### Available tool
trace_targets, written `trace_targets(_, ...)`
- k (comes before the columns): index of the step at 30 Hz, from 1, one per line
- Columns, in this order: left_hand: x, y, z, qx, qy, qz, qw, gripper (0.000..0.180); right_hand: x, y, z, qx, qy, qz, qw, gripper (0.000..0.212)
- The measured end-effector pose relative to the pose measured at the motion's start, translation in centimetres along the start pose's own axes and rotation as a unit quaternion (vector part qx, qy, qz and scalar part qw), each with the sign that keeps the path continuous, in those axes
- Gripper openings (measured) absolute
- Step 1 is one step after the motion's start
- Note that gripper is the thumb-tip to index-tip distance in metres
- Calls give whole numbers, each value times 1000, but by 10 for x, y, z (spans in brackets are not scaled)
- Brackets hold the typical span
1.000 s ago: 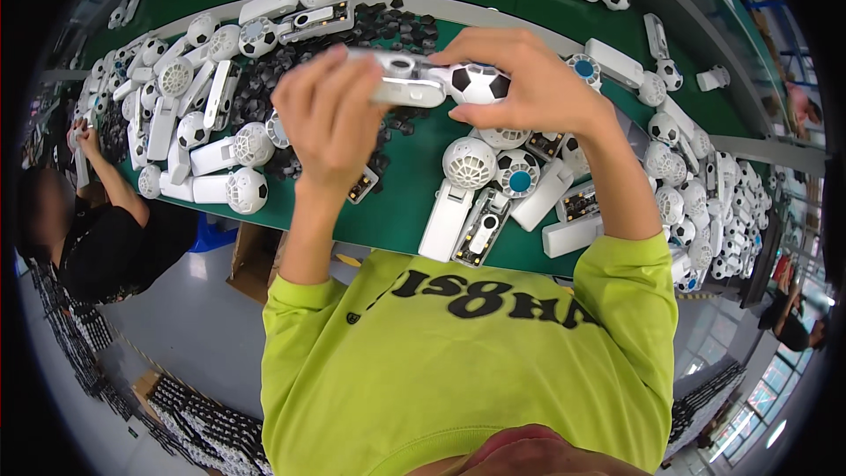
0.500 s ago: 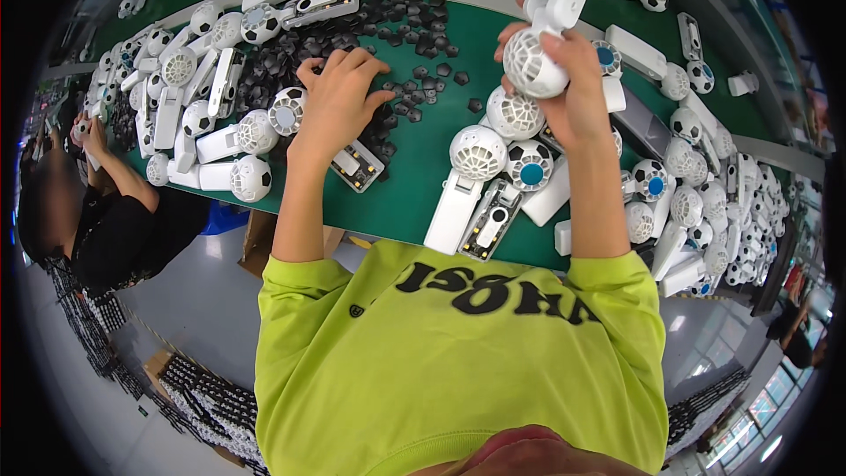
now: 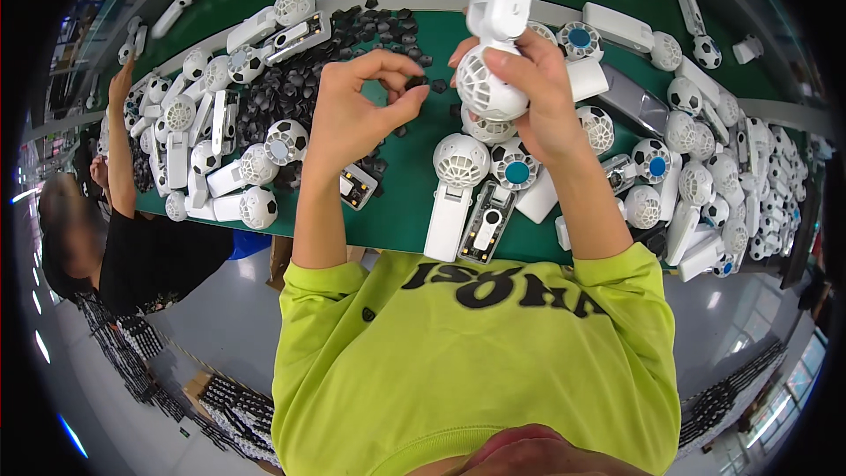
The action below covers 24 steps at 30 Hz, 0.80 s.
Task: Assembling various white plastic components for a robotic toy, including arm segments and a soccer-ball styled head.
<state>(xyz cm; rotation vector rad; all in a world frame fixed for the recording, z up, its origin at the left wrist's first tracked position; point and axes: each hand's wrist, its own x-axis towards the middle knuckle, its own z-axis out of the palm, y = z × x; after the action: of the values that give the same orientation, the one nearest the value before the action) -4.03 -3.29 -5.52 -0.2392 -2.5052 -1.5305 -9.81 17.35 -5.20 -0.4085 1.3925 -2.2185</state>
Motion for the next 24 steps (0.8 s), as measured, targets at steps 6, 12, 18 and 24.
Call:
trace_targets(6,-1,35,11,-51,33,40,997,22,-8,9,5,-88,46,-72,992,39)
trace_targets(12,-3,38,14,-40,61,109,991,22,-11,7,15,-156,60,-130,977,36)
trace_targets(18,-6,39,12,-8,69,153,986,18,-16,5,22,-155,33,-122,980,33)
trace_targets(24,-5,48,8,-2,75,146,986,22,-13,9,19,-141,31,-135,980,31)
